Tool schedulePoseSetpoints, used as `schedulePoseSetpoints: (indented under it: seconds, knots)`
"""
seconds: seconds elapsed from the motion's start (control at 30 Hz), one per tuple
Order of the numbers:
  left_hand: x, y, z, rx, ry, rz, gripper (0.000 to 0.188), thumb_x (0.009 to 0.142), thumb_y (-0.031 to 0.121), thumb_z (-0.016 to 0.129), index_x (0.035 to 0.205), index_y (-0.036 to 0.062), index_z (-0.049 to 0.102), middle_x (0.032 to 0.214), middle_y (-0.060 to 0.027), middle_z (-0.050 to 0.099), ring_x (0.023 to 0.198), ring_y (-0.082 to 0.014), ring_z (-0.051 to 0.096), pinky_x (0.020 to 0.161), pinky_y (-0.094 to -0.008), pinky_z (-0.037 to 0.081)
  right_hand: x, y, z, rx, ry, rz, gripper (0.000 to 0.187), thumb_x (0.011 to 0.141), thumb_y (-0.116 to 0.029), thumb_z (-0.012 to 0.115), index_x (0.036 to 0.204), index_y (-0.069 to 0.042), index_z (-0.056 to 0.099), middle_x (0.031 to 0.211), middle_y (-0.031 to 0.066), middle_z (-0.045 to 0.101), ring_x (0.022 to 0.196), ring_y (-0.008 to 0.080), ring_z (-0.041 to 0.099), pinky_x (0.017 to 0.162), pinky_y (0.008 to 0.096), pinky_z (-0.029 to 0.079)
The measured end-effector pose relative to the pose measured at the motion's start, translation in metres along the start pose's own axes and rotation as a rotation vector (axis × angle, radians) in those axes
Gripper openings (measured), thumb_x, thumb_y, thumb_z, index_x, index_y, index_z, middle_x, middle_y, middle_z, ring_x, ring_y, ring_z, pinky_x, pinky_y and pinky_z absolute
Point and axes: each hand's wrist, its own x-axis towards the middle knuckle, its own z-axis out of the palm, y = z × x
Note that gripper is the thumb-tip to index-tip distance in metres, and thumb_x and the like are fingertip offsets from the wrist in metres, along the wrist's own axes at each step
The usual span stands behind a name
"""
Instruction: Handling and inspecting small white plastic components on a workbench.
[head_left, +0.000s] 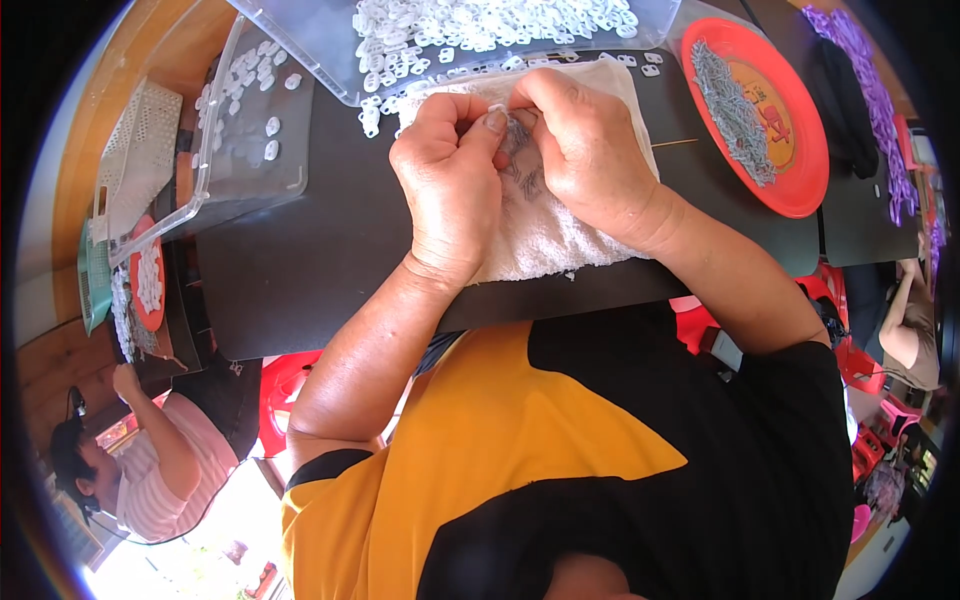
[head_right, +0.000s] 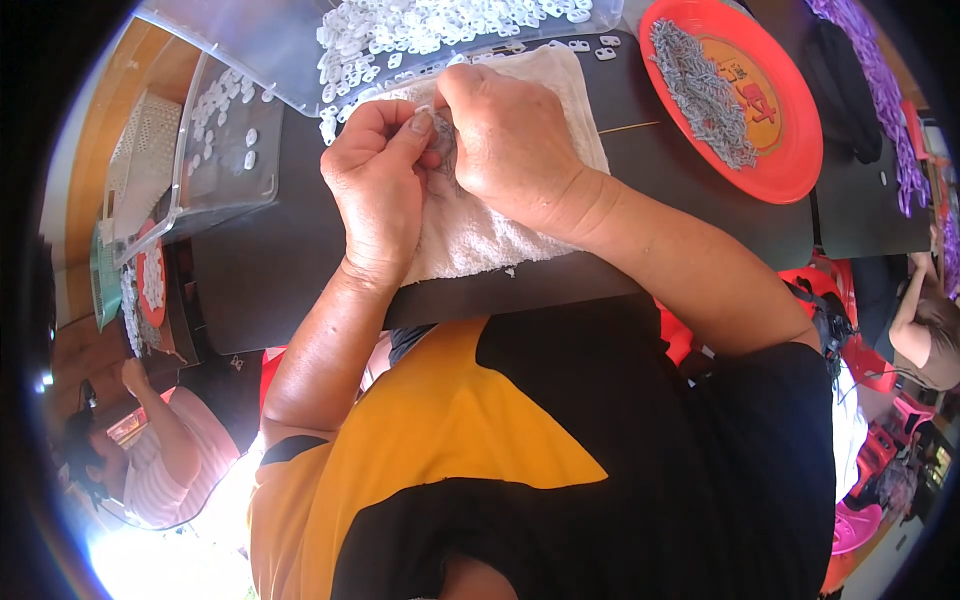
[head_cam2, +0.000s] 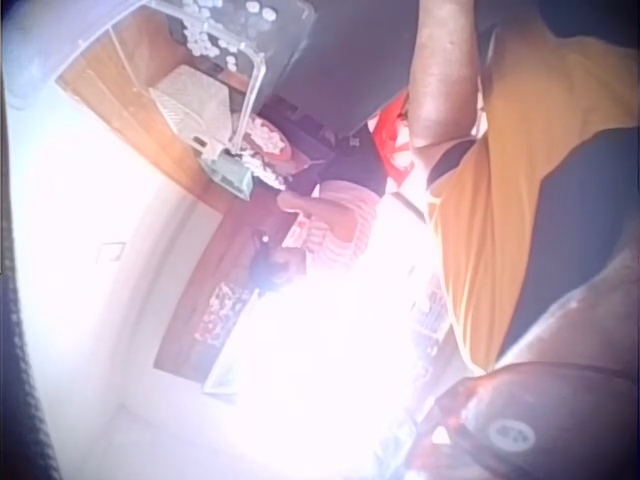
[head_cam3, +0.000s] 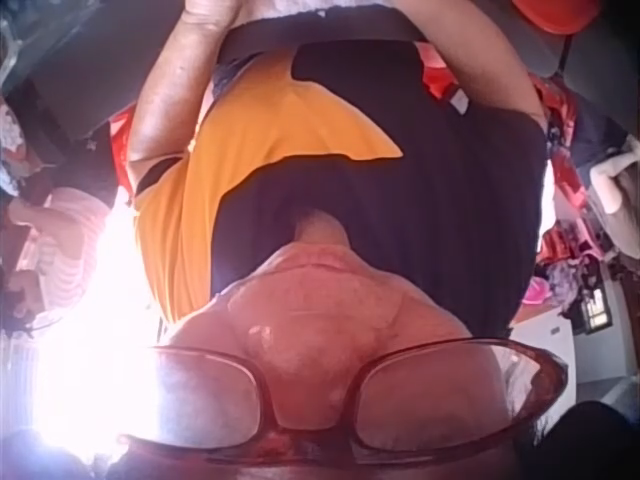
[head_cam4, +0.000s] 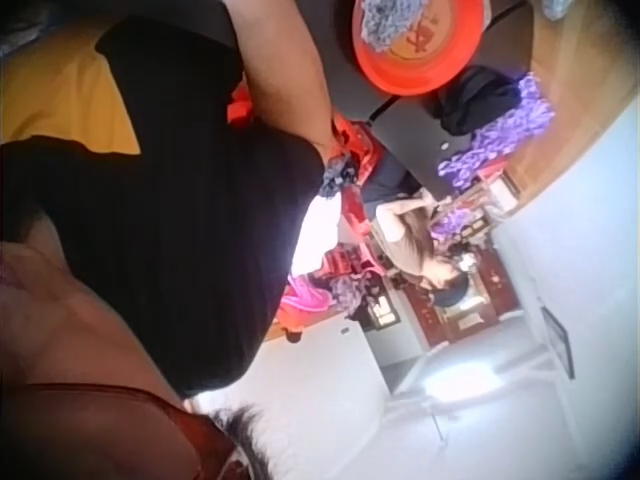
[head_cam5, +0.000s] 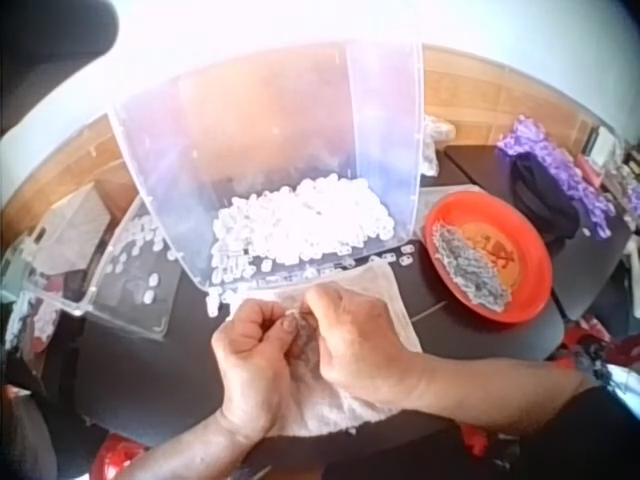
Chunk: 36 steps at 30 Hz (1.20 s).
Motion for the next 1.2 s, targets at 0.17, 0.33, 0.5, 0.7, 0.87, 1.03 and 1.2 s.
schedulePoseSetpoints:
  seconds: [0.17, 0.33, 0.5, 0.7, 0.87, 1.03, 1.2]
  knots:
    - [0.0, 0.002, -0.001, 0.037, -0.015, 0.007, 0.004, 0.087, -0.001, 0.062, 0.085, -0.0017, 0.06, 0.068, 0.0002, 0.058, 0.058, -0.0052, 0.05, 0.052, -0.0221, 0.042, 0.0, 0.001, -0.001, 0.064, -0.016, 0.022, 0.019, 0.079, 0.013, 0.052, 0.093, 0.0, 0.057, 0.083, 0.0147, 0.064, 0.078, 0.0293, 0.066, 0.069, 0.0329, 0.052]
    - [0.0, 0.003, -0.001, 0.053, -0.019, -0.017, 0.003, 0.089, 0.0, 0.063, 0.087, -0.001, 0.062, 0.071, -0.0001, 0.059, 0.06, -0.0057, 0.051, 0.053, -0.0208, 0.042, 0.001, 0.002, 0.0, 0.079, -0.014, 0.016, 0.019, 0.079, 0.013, 0.053, 0.093, 0.0, 0.057, 0.083, 0.0144, 0.064, 0.076, 0.0285, 0.066, 0.069, 0.032, 0.052]
    - [0.0, 0.0, -0.001, -0.029, -0.012, -0.059, 0.002, 0.09, 0.001, 0.063, 0.089, -0.0011, 0.063, 0.074, -0.0008, 0.06, 0.061, -0.0064, 0.052, 0.055, -0.02, 0.042, 0.002, 0.002, 0.004, 0.115, 0.029, 0.014, 0.009, 0.076, 0.002, 0.059, 0.083, -0.003, 0.055, 0.078, 0.0149, 0.062, 0.074, 0.037, 0.062, 0.064, 0.0456, 0.047]
    - [-0.002, -0.001, -0.002, 0.015, -0.028, 0.028, 0.004, 0.09, 0.0, 0.062, 0.088, -0.0029, 0.062, 0.075, -0.0017, 0.061, 0.063, -0.0071, 0.053, 0.057, -0.021, 0.044, 0.001, 0.0, 0.005, 0.132, 0.052, -0.011, 0.009, 0.076, 0.002, 0.058, 0.083, -0.003, 0.055, 0.078, 0.015, 0.062, 0.074, 0.0373, 0.061, 0.064, 0.0453, 0.047]
    - [-0.002, -0.002, -0.003, 0.012, -0.029, 0.014, 0.004, 0.09, 0.0, 0.062, 0.088, -0.0031, 0.062, 0.074, -0.0024, 0.06, 0.062, -0.0073, 0.052, 0.056, -0.0209, 0.043, -0.001, 0.004, 0.009, 0.109, 0.047, -0.03, 0.01, 0.077, 0.004, 0.057, 0.085, -0.002, 0.056, 0.079, 0.0151, 0.063, 0.073, 0.037, 0.061, 0.063, 0.043, 0.048]
    - [-0.001, 0.012, -0.005, -0.081, -0.028, -0.078, 0.007, 0.09, 0.004, 0.062, 0.088, -0.0032, 0.061, 0.073, -0.0051, 0.061, 0.058, -0.0088, 0.052, 0.052, -0.0218, 0.041, 0.002, 0.003, -0.002, 0.242, 0.041, -0.034, 0.018, 0.079, 0.007, 0.056, 0.093, -0.003, 0.06, 0.079, 0.0152, 0.065, 0.071, 0.0324, 0.064, 0.062, 0.0374, 0.05]
    - [0.002, 0.017, -0.011, -0.161, -0.041, -0.118, 0.011, 0.09, 0.007, 0.063, 0.09, -0.0042, 0.061, 0.075, -0.0091, 0.063, 0.058, -0.0119, 0.055, 0.05, -0.023, 0.041, 0.009, 0.004, -0.008, 0.287, 0.099, -0.095, 0.023, 0.08, 0.009, 0.057, 0.098, -0.004, 0.062, 0.081, 0.0145, 0.067, 0.071, 0.0269, 0.067, 0.063, 0.0322, 0.051]
